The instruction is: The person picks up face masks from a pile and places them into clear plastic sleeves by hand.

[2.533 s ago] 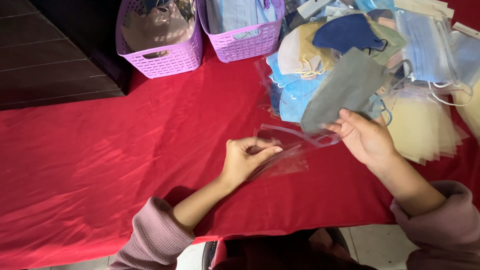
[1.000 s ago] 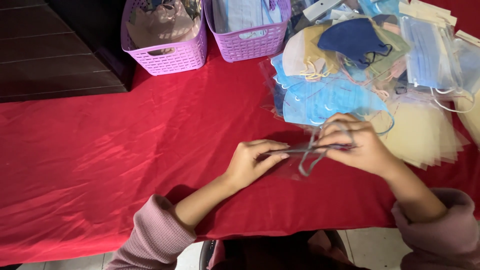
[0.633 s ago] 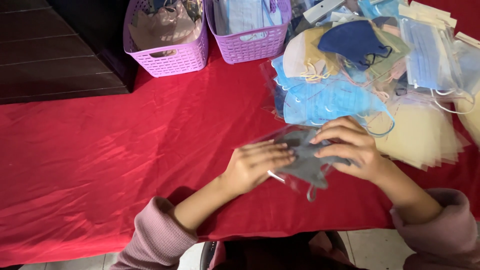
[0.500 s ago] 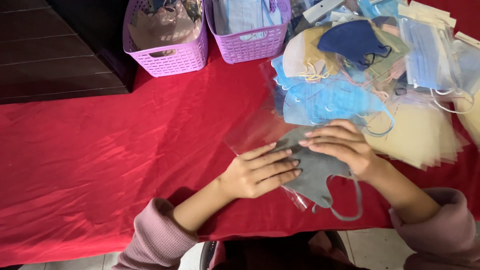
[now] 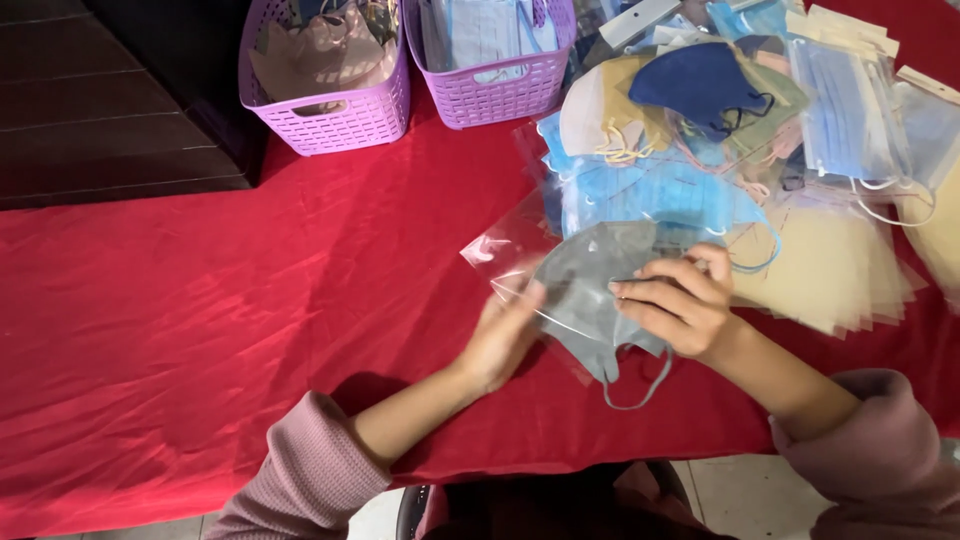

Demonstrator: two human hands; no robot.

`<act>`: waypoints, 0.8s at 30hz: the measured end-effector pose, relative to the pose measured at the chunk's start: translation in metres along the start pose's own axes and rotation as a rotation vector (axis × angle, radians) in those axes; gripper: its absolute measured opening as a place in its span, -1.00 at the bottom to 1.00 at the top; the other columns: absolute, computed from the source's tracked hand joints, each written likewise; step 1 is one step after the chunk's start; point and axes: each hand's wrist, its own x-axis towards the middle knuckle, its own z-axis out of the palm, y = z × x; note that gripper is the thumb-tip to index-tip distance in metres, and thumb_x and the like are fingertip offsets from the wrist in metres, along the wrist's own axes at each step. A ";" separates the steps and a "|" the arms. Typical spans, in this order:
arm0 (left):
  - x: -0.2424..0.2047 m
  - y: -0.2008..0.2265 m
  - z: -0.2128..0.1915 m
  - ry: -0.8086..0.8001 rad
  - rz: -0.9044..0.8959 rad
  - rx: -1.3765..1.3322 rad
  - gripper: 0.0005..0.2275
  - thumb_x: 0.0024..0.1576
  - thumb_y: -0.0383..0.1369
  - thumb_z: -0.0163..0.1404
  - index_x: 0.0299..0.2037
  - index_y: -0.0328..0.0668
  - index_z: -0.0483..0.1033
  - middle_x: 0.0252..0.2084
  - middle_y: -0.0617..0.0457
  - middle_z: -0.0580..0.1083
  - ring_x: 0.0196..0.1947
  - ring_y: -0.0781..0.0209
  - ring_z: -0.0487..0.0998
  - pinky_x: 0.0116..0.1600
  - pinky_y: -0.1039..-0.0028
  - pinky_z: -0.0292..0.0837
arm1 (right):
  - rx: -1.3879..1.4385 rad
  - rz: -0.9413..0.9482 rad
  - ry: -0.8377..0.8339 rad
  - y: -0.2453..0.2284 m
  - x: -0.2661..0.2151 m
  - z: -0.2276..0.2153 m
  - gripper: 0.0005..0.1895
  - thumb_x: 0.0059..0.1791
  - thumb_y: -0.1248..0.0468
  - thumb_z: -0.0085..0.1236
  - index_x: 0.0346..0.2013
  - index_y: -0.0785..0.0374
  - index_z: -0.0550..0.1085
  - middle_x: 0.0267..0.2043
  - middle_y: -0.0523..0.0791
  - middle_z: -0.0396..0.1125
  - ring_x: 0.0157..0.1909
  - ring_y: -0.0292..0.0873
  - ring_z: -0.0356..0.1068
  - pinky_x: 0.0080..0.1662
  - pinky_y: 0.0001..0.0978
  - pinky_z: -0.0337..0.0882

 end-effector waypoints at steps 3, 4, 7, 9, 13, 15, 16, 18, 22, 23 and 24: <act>-0.002 0.000 0.017 0.063 -0.124 0.246 -0.71 0.09 -0.39 0.26 0.00 -0.26 0.58 -0.23 -0.02 0.60 -0.26 0.25 0.65 -0.22 0.40 0.66 | -0.055 0.021 0.047 0.002 -0.012 0.015 -0.61 0.11 0.36 0.09 -0.63 0.05 0.41 -0.45 -0.27 0.39 -0.35 -0.14 0.33 -0.07 -0.09 0.14; 0.001 -0.006 0.010 0.062 -0.125 0.244 -0.71 0.09 -0.39 0.26 0.00 -0.26 0.58 -0.23 -0.02 0.60 -0.26 0.25 0.65 -0.22 0.40 0.66 | -0.056 0.021 0.044 0.001 -0.011 0.017 -0.61 0.11 0.36 0.09 -0.63 0.05 0.41 -0.45 -0.27 0.39 -0.35 -0.14 0.33 -0.07 -0.09 0.14; 0.011 -0.023 -0.009 0.115 -0.133 0.251 -0.83 0.11 -0.41 0.26 -0.20 -0.32 0.60 -0.39 -0.06 0.57 -0.42 0.22 0.65 -0.35 0.42 0.67 | -0.127 0.092 -0.026 -0.002 -0.009 0.020 -0.58 0.12 0.41 0.07 -0.63 0.10 0.34 -0.49 -0.21 0.27 -0.37 -0.11 0.26 -0.08 -0.09 0.19; 0.021 -0.028 -0.019 0.244 -0.085 0.157 -0.86 0.16 -0.44 0.19 -0.19 -0.40 0.57 -0.40 -0.15 0.57 -0.43 0.09 0.66 -0.39 0.28 0.67 | -0.048 0.295 -0.132 0.000 -0.011 0.018 -0.93 0.04 0.46 0.18 -0.26 0.25 0.53 -0.15 -0.05 0.35 -0.16 0.03 0.34 -0.09 -0.10 0.36; 0.026 0.003 -0.019 0.350 -0.013 0.105 -0.85 0.20 -0.44 0.13 -0.15 -0.42 0.53 -0.35 -0.21 0.56 -0.36 -0.02 0.67 -0.32 0.16 0.68 | 0.172 0.609 -0.046 0.004 -0.006 0.012 -0.58 -0.18 0.64 0.26 -0.07 0.39 0.41 -0.05 0.03 0.23 -0.21 0.07 0.33 -0.18 -0.09 0.40; 0.027 0.020 -0.013 0.341 0.038 0.141 -0.89 0.25 -0.45 0.06 -0.19 -0.39 0.51 -0.38 -0.11 0.55 -0.37 0.06 0.67 -0.26 0.23 0.70 | 0.642 1.070 -0.004 0.003 -0.013 0.014 -0.67 0.01 0.56 0.14 0.06 0.39 0.38 -0.07 -0.04 0.38 -0.07 -0.23 0.44 0.08 -0.34 0.43; 0.025 0.022 -0.010 0.341 0.038 0.141 -0.89 0.25 -0.45 0.06 -0.19 -0.39 0.51 -0.38 -0.11 0.55 -0.37 0.06 0.67 -0.26 0.23 0.70 | 0.643 1.070 -0.004 0.001 -0.011 0.014 -0.67 0.01 0.56 0.14 0.06 0.39 0.38 -0.07 -0.04 0.38 -0.07 -0.23 0.44 0.08 -0.34 0.43; 0.021 0.025 -0.003 0.326 0.043 0.120 -0.89 0.26 -0.45 0.05 -0.19 -0.38 0.48 -0.38 -0.08 0.54 -0.35 0.08 0.67 -0.24 0.23 0.70 | 0.776 1.228 -0.044 -0.003 -0.007 0.015 -0.77 0.08 0.41 0.10 0.03 0.38 0.50 -0.14 -0.03 0.46 -0.13 -0.24 0.45 0.02 -0.32 0.47; 0.020 0.019 -0.003 0.282 0.033 0.140 -0.90 0.25 -0.45 0.07 -0.21 -0.38 0.48 -0.38 -0.08 0.55 -0.35 0.06 0.68 -0.24 0.21 0.71 | 0.781 1.267 -0.058 -0.014 -0.005 0.021 -0.55 -0.13 0.39 0.41 0.03 0.39 0.51 -0.17 -0.12 0.46 -0.09 -0.31 0.41 0.07 -0.37 0.44; 0.020 0.017 -0.006 0.267 0.064 0.204 -0.90 0.24 -0.45 0.09 -0.23 -0.36 0.50 -0.39 -0.04 0.54 -0.34 0.14 0.66 -0.26 0.27 0.69 | 0.783 1.261 -0.036 -0.016 -0.001 0.021 -0.70 -0.12 0.42 0.40 -0.14 0.38 0.51 -0.30 -0.19 0.43 -0.17 -0.38 0.38 0.01 -0.45 0.43; 0.021 0.014 -0.009 0.251 0.095 0.268 -0.91 0.23 -0.45 0.12 -0.25 -0.33 0.52 -0.40 -0.01 0.54 -0.34 0.21 0.64 -0.28 0.33 0.68 | 0.784 1.254 -0.013 -0.018 0.002 0.022 -0.82 -0.12 0.45 0.39 -0.31 0.37 0.52 -0.43 -0.25 0.40 -0.24 -0.44 0.34 -0.05 -0.52 0.42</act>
